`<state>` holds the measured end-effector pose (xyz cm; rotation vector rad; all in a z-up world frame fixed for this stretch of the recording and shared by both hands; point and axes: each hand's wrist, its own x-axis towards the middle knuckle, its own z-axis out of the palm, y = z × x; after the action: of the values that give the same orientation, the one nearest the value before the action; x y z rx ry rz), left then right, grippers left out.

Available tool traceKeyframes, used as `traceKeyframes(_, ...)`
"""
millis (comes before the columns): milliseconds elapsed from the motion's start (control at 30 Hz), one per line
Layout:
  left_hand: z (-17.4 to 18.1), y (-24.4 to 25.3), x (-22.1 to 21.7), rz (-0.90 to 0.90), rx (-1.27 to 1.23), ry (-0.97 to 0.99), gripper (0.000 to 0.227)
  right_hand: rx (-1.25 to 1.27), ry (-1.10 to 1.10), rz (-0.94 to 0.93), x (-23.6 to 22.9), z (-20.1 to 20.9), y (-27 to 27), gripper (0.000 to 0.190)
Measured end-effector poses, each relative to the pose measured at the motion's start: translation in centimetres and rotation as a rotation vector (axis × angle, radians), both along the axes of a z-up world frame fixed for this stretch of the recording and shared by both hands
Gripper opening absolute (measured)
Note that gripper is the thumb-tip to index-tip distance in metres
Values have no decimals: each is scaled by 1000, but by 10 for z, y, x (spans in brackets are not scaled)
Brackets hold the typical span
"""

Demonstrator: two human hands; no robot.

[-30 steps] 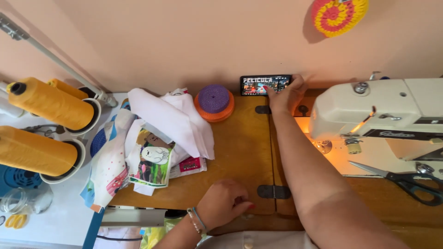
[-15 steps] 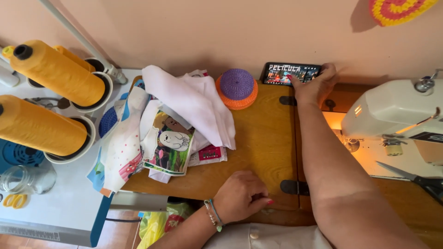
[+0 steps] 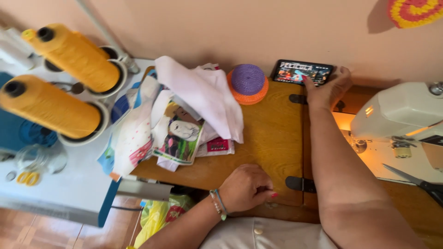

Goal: Sewing small fabric pieces together using a sewing machine while occasionally interacting with a smartphone.

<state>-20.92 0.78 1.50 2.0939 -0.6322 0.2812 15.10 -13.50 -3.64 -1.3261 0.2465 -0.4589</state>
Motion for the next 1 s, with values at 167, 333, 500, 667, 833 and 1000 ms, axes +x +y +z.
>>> traceKeyframes(167, -13, -5, -4, 80, 24, -32, 23, -826, -238, 37, -46, -10, -11, 93)
traceKeyframes(333, -18, -4, -16, 156, 6, -51, 18, -898, -246, 332, -126, 14, -1, 75)
traceKeyframes(500, 10, 32, -45, 355, -31, -182, 14, -953, -158, 664, -203, 52, -3, 55)
traceKeyframes(667, -6, 128, -42, 878, 239, -329, 21, -955, -462, 830, -223, 28, 8, 22)
traceKeyframes(833, -15, 190, -5, 1313, 481, -28, 52, -930, -580, 1004, -266, 46, 35, 22)
traceKeyframes(1000, -3, 197, 23, 1326, 525, 227, 76, -901, -728, 1141, -280, 47, 41, 19)
